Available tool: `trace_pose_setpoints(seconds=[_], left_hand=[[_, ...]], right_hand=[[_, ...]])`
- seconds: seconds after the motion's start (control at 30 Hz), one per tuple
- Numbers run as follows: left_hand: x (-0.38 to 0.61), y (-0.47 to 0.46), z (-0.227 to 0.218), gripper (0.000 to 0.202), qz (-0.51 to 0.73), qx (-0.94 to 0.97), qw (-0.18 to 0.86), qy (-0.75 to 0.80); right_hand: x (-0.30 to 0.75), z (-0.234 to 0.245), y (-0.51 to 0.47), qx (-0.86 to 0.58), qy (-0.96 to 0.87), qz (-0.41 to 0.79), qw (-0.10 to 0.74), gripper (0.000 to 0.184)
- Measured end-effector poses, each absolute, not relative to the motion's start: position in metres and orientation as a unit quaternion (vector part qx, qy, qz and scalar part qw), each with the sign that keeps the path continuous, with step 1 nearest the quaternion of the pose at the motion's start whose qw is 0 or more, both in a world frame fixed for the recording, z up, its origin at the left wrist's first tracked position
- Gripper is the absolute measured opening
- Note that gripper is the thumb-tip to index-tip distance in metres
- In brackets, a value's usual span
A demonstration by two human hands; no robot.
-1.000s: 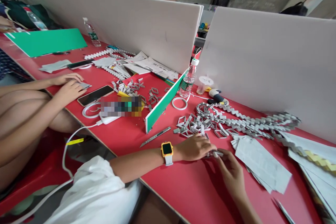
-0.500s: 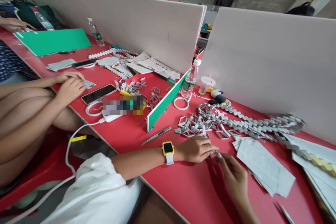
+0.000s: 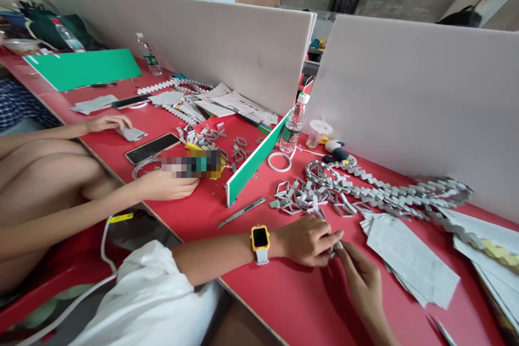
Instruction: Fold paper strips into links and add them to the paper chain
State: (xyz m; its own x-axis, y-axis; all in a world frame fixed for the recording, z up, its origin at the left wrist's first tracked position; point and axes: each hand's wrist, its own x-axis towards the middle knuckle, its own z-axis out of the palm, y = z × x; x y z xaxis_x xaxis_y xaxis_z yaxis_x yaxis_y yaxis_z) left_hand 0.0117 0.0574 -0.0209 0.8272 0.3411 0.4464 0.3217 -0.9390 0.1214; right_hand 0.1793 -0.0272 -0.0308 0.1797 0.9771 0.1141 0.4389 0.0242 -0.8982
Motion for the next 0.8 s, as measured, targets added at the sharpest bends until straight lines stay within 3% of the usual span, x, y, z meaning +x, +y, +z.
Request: trace_pose_setpoints(seconds=[0.6, 0.8], left_hand=[[0.009, 0.062, -0.02, 0.047, 0.183, 0.962, -0.019, 0.203], [0.009, 0.064, -0.021, 0.043, 0.22, 0.954, -0.011, 0.205]], right_hand=[[0.177, -0.036, -0.026, -0.593, -0.679, 0.199, 0.384, 0.028], [0.181, -0.035, -0.027, -0.62, -0.657, 0.186, 0.386, 0.028]])
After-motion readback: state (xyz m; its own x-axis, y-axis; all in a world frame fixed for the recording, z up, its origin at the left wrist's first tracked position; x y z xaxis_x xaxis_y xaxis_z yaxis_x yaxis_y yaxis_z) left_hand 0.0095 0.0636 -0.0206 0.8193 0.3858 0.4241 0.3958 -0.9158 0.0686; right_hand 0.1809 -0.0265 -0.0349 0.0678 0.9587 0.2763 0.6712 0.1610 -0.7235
